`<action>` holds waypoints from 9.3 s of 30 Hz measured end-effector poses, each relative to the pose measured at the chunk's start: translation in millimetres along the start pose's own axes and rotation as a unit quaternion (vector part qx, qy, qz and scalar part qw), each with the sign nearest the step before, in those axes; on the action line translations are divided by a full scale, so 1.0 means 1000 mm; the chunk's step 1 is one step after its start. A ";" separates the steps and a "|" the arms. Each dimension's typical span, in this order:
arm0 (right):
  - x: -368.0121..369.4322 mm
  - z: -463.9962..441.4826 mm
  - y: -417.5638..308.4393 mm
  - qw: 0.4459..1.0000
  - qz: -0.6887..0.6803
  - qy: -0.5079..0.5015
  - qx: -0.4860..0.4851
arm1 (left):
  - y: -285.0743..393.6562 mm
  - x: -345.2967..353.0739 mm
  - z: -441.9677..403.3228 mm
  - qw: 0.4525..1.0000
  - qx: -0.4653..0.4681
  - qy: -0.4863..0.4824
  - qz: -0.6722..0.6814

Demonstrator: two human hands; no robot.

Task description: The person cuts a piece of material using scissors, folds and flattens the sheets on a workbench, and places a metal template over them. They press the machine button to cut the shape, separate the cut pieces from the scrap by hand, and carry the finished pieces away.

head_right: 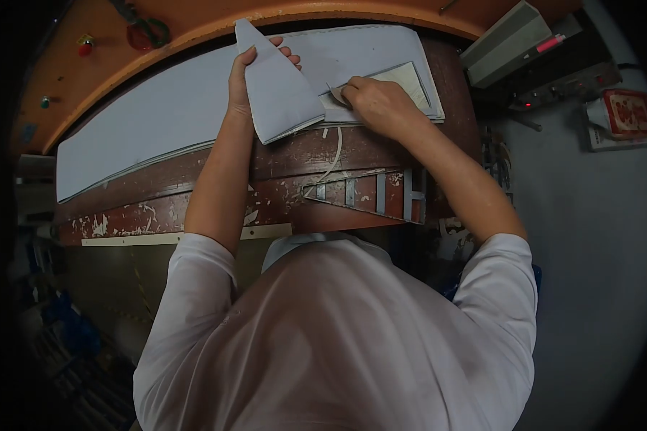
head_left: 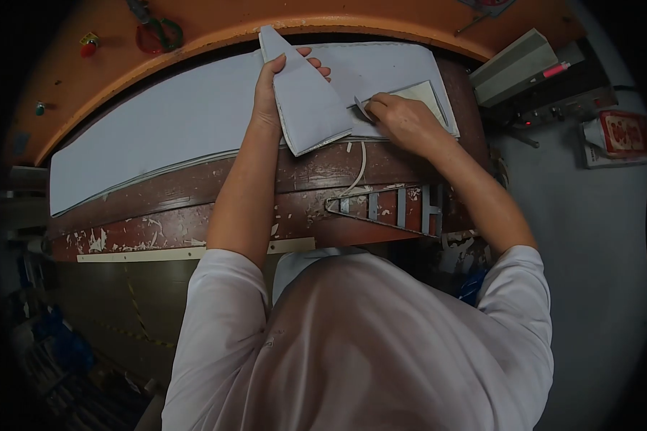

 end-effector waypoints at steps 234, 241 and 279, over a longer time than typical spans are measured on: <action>0.053 0.063 0.180 0.876 -0.419 0.133 0.198 | -0.030 0.028 0.002 0.568 0.066 0.002 -0.820; 0.070 0.071 0.202 0.717 -0.586 0.280 0.253 | -0.028 0.030 0.004 0.570 0.058 -0.019 -0.820; 0.021 0.055 -0.227 0.894 -0.431 0.115 0.041 | -0.024 0.007 0.005 0.592 0.186 -0.038 -0.783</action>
Point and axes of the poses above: each hand's wrist, its own z-axis away from the middle knuckle, its own x-axis out of the palm, y = z × x, the point moved 6 cm from there along -z, towards the middle knuckle, and after that the axes turned 1 degree about -y, right-handed, at the moved point
